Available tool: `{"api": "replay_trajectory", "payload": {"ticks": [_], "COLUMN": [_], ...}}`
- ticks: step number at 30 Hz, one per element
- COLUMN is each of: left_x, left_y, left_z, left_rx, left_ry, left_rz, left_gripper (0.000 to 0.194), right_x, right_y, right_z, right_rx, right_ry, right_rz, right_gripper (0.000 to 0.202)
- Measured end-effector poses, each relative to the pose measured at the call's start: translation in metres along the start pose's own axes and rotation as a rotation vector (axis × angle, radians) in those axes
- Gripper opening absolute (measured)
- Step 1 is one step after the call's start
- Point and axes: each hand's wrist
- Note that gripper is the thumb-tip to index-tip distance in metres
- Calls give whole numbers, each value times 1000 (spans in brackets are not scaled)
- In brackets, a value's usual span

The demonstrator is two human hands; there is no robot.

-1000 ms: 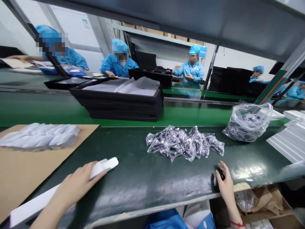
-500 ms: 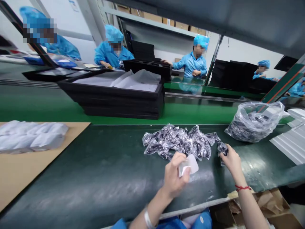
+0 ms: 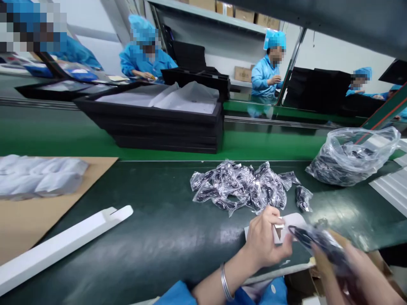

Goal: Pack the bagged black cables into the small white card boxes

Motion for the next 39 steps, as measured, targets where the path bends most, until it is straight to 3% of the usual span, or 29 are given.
{"api": "replay_trajectory", "payload": {"ticks": [3, 5, 8, 10, 13, 18, 24, 27, 30, 32, 33, 35, 37, 39], "left_x": [-1, -2, -5, -6, -7, -5, -2, -5, -7, -6, -5, -4, -3, -4], "left_y": [0, 1, 4, 7, 12, 12, 8, 8, 8, 8, 8, 7, 7, 7], "left_z": [1, 1, -4, -8, -14, -13, -9, -8, -10, -11, -12, -12, -12, -13], "left_rx": [-4, 7, 19, 30, 47, 89, 170, 149, 150, 160, 154, 131, 117, 108], "left_ry": [39, 67, 116, 125, 127, 133, 58, 92, 126, 82, 59, 27, 0, -14], "left_rz": [4, 10, 124, 217, 179, 121, 94, 62, 9, 6, 15, 36, 50, 53], "left_gripper": [29, 38, 50, 53, 55, 52, 50, 49, 56, 60, 59, 55, 51, 48], "right_x": [-32, -55, -75, -76, -69, -66, -69, -67, -64, -61, -59, -57, -57, -61], "right_y": [15, 28, 47, 54, 54, 56, 66, 64, 55, 49, 47, 45, 45, 48], "right_z": [13, 23, 32, 34, 33, 28, 22, 20, 17, 19, 21, 28, 35, 40], "right_rx": [-51, 9, 121, 99, 92, 308, 94, -10, 148, 241, 205, -30, -250, -307], "right_ry": [-403, -621, -706, -758, -712, -549, -588, -553, -499, -326, -215, -65, -41, -93], "right_rz": [-295, -498, -649, -654, -527, -488, -457, -435, -239, -36, 55, 184, 248, 262], "right_gripper": [47, 55, 48, 34, 30, 18, 5, 16, 23, 36, 35, 30, 29, 23]}}
Point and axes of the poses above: each hand's wrist, its own z-axis towards the middle knuckle, its own y-axis out of the palm, x = y × z, and after that the axes turned 3 degrees about -x, right-handed
